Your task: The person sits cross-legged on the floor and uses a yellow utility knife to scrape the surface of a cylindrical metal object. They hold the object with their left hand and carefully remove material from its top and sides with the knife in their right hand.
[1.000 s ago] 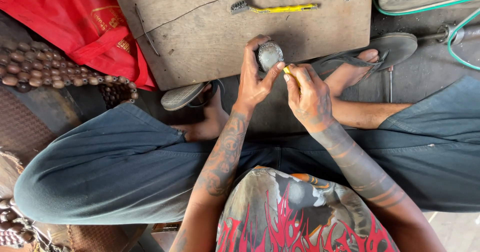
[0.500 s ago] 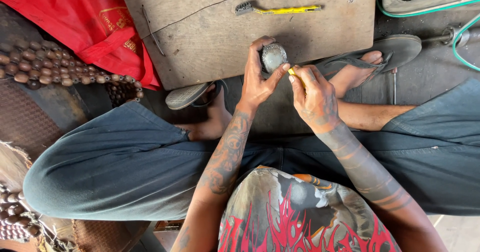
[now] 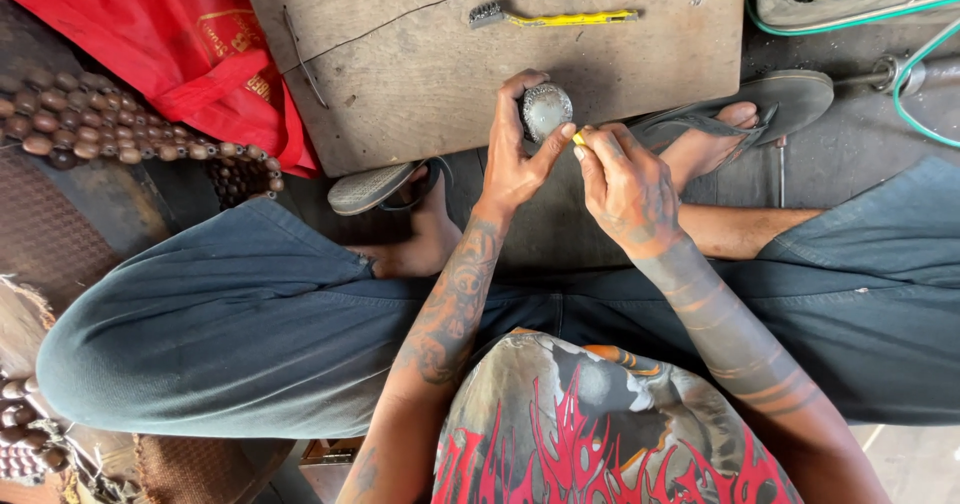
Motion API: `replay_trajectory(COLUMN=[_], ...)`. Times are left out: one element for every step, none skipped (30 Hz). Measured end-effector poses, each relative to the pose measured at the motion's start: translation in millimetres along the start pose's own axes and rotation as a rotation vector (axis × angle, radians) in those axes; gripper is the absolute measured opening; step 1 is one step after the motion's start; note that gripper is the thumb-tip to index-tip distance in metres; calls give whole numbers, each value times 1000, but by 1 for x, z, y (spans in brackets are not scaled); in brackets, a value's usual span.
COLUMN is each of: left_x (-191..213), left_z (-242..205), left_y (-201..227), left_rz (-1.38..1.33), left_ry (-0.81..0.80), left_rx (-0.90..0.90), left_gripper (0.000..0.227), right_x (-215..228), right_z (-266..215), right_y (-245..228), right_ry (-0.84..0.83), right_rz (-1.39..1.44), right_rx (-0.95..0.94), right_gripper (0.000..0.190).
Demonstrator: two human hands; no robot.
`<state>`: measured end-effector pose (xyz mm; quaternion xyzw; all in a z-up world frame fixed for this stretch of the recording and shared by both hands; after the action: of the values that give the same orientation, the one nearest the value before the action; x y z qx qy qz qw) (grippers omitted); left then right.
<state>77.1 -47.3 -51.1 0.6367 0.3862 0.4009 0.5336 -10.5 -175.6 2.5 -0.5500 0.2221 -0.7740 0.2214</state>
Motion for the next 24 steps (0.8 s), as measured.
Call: replay_trajectory(left_x=[-1, -2, -1, -2, -3, -4, -6, -8, -1, 0, -2, -2, 0, 0, -4, 4, 2, 0, 3, 3, 0, 1, 0, -1], left_z=[1, 3, 1, 1, 1, 1, 0, -1, -1, -1, -2, -2, -2, -1, 0, -3, -2, -1, 0, 1, -2, -1, 0, 1], left_y=[0, -1, -3, 2, 7, 13, 7, 4, 1, 2, 0, -3, -4, -6, -8, -6, -6, -5, -1, 0, 0, -1, -3, -5], left_rz=[-3, -7, -10, -11, 31, 73, 80, 93, 120, 141, 127, 112, 131, 127, 116, 127, 105, 83, 83, 100, 114, 111, 120, 128], left_ry=[1, 4, 10, 14, -12, -39, -23, -36, -28, 9, 17, 26, 72, 76, 74, 112, 80, 48, 71, 61, 48, 67, 83, 99], left_rx=[-2, -3, 2, 7, 21, 34, 27, 8, -12, -20, 4, 26, 25, 28, 30, 26, 34, 41, 26, 35, 54, 47, 57, 67], left_gripper=[58, 56, 55, 55, 48, 43, 43, 47, 52, 52, 53, 54, 54, 49, 45, 45, 49, 53, 53, 53, 53, 53, 51, 49], right_x=[-1, -2, -3, 3, 4, 5, 11, 13, 10, 9, 10, 10, 7, 6, 8, 8, 11, 14, 12, 12, 12, 9, 8, 7], right_z=[0, 0, -2, 6, 13, 21, 19, 16, 17, 16, 15, 14, 16, 18, 19, 18, 16, 15, 16, 17, 13, 14, 14, 15], right_y=[2, 3, 3, -2, -5, -9, -12, -10, -11, -12, -12, -12, -13, -12, -10, -17, -17, -16, -19, -18, -17, -16, -12, -9], right_ry=[0, 5, 5, -2, -56, -109, -108, -144, -185, -189, -163, -136, -148, -127, -103, -113, -132, -149, -148, -131, -122, -127, -109, -91], right_rz=[-3, -22, -37, -35, 20, 76, 85, 103, 136, 161, 145, 129, 160, 143, 117, 139, 97, 55, 56, 68, 79, 81, 87, 93], right_rx=[2, 14, 24, 24, 2, -20, -4, -64, -106, -71, -35, 0, 38, 51, 59, 92, 74, 57, 84, 71, 52, 72, 60, 49], right_gripper=[14, 15, 16, 16, 11, 8, 8, 12, 16, 16, 12, 12, 12, 10, 10, 10, 10, 10, 10, 9, 8, 8, 9, 11])
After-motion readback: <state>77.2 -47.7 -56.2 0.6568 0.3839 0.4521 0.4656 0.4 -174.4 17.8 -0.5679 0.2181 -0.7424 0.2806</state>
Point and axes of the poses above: each hand's wrist, its own z-axis towards the middle knuckle, its own x-axis out of the back of the hand, y = z × x, the point moved 8 cm from there along z, towards the middle knuckle, and after that the axes turned 8 degrees about x, right-handed, at the moved point
